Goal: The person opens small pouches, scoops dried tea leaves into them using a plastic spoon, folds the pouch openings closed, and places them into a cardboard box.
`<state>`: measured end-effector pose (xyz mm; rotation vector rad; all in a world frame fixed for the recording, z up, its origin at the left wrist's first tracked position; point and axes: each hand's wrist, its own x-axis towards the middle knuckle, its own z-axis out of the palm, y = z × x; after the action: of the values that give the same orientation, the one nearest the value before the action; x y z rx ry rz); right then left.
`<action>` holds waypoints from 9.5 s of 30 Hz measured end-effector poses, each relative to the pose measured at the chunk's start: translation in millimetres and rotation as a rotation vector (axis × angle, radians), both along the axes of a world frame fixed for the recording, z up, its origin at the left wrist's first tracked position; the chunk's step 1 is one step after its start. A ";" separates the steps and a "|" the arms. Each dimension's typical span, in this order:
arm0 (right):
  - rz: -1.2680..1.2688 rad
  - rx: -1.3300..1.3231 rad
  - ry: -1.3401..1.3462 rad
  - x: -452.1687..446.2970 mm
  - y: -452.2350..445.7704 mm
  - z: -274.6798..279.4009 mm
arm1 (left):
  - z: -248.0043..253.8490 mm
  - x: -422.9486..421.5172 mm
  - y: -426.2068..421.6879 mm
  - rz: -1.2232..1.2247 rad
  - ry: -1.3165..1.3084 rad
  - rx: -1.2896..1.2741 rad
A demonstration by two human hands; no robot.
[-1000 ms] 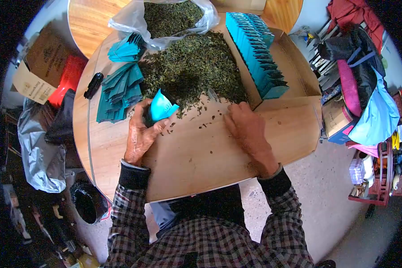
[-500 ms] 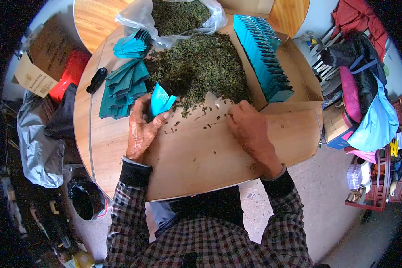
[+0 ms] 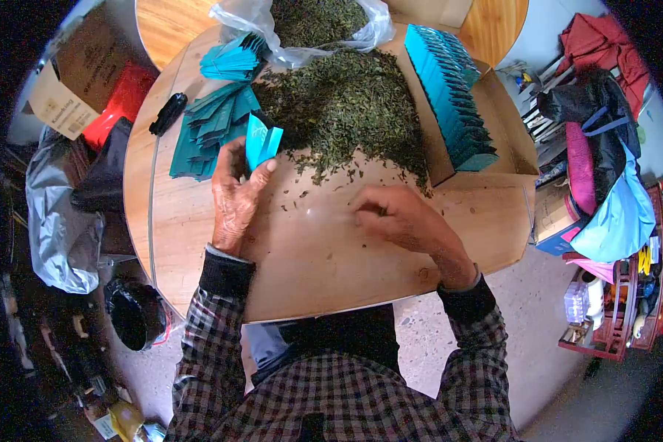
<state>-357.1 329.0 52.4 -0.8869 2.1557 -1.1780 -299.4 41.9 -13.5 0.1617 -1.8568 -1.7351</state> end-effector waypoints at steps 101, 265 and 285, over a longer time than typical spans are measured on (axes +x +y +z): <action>-0.226 -0.238 0.292 -27.6 -25.1 -17.4 | 9.5 3.9 5.1 -0.190 -0.053 -0.744; -0.163 0.212 0.777 -45.6 22.0 17.9 | 9.9 10.0 4.0 0.007 -0.076 -0.704; -0.513 -0.127 0.764 -28.6 7.3 -35.0 | 7.7 8.4 5.5 0.018 -0.050 -0.731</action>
<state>-385.7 336.3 17.5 -0.9751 3.0906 -1.3679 -291.1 47.4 -5.8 -0.0697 -2.3816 -0.9498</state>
